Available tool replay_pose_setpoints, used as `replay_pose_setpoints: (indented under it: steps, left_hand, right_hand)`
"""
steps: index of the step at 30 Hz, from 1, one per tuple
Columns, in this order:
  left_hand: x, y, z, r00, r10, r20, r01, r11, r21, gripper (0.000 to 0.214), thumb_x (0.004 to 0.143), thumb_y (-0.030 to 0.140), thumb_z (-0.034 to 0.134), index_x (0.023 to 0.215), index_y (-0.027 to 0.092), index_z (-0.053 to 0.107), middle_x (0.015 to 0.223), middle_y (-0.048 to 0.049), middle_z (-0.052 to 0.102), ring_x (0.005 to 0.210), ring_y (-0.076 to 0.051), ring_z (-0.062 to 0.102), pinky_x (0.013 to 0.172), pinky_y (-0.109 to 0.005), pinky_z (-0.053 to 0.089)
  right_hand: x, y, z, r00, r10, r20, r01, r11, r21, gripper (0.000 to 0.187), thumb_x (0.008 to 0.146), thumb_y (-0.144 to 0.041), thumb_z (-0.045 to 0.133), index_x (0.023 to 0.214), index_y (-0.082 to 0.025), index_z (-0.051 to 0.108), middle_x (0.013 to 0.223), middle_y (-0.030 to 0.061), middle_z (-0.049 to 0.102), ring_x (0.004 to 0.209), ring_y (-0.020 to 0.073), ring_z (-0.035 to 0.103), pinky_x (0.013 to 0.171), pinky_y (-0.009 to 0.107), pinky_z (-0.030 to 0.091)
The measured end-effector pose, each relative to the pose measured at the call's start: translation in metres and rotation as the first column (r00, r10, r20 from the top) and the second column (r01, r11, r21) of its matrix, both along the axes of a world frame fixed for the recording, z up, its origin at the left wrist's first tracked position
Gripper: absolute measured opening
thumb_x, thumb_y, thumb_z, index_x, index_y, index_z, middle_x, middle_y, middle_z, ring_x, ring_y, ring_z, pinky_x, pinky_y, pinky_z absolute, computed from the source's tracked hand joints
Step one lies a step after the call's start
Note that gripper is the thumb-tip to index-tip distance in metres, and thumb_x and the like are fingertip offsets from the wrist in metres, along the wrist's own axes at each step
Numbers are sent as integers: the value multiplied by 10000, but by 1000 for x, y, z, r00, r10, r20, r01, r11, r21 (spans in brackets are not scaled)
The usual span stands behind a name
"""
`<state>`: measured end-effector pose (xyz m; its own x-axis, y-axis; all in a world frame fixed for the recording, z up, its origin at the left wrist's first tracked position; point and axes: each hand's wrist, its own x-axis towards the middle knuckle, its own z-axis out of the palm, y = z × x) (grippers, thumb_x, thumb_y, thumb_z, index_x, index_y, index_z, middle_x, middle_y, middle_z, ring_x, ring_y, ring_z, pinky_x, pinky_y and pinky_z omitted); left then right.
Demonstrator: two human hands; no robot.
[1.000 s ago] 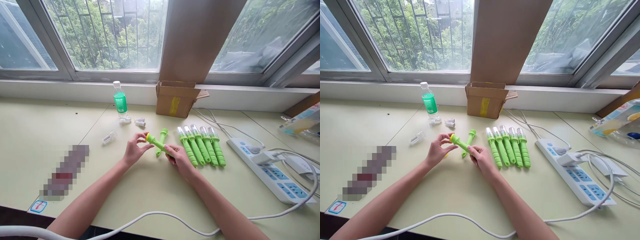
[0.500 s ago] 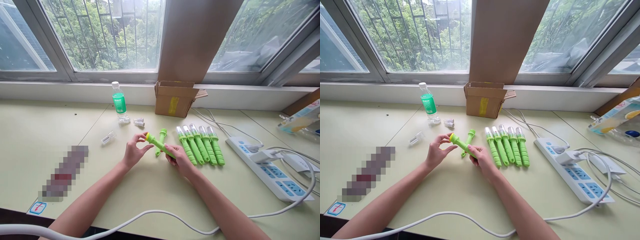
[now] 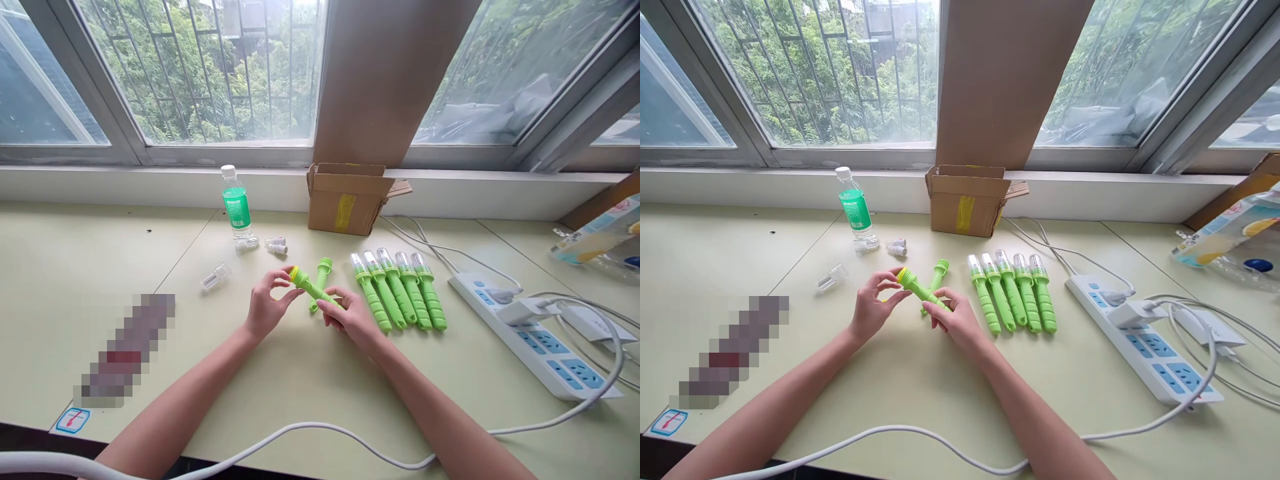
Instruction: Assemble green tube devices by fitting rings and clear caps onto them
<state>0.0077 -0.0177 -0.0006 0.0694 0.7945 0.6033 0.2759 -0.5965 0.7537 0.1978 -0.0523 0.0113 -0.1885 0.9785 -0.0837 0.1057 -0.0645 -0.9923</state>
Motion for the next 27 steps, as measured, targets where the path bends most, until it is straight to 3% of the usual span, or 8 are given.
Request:
replay_pose_setpoints:
  steps: [4,9,14,23,27]
  left_hand:
    - [-3,4,-2,997,-22,-72,24,999,28,247,761,254,684,935,203,516,1133,-89,645,957,-195,664,766,-380,604]
    - [-4,5,-3,993,26,-114,-14,995,99,178,774,247,670,871,198,530,1084,-77,661,928,-184,662,733,-361,600]
    - [-3,4,-1,992,22,-125,-9,994,107,237,757,257,687,929,201,534,1078,-76,651,901,-175,660,708,-340,598]
    - [-4,5,1,983,-1,-183,18,996,87,207,762,268,677,867,195,514,1052,-77,648,865,-167,646,703,-352,584]
    - [-4,4,2,986,6,-167,13,994,110,233,743,292,696,859,192,520,1046,-82,647,957,-197,640,755,-374,580]
  right_hand:
    - [0,1,1,1000,-13,-18,14,1000,27,311,772,-480,637,764,-170,606,605,-9,550,466,79,387,427,220,260]
    - [0,2,2,999,37,-36,-35,998,46,328,805,-477,593,717,-161,612,599,-11,520,455,74,369,433,227,263]
    - [1,1,1,998,50,-42,-49,998,28,412,831,-513,524,637,-156,590,560,-4,508,443,80,372,427,236,247]
    - [5,4,-3,996,46,-72,-49,998,-42,419,835,-515,483,663,-159,622,464,-2,493,388,97,363,392,240,241]
    - [4,3,-2,998,46,-42,-47,998,-36,413,821,-533,506,692,-157,622,440,-15,480,364,89,355,379,232,245]
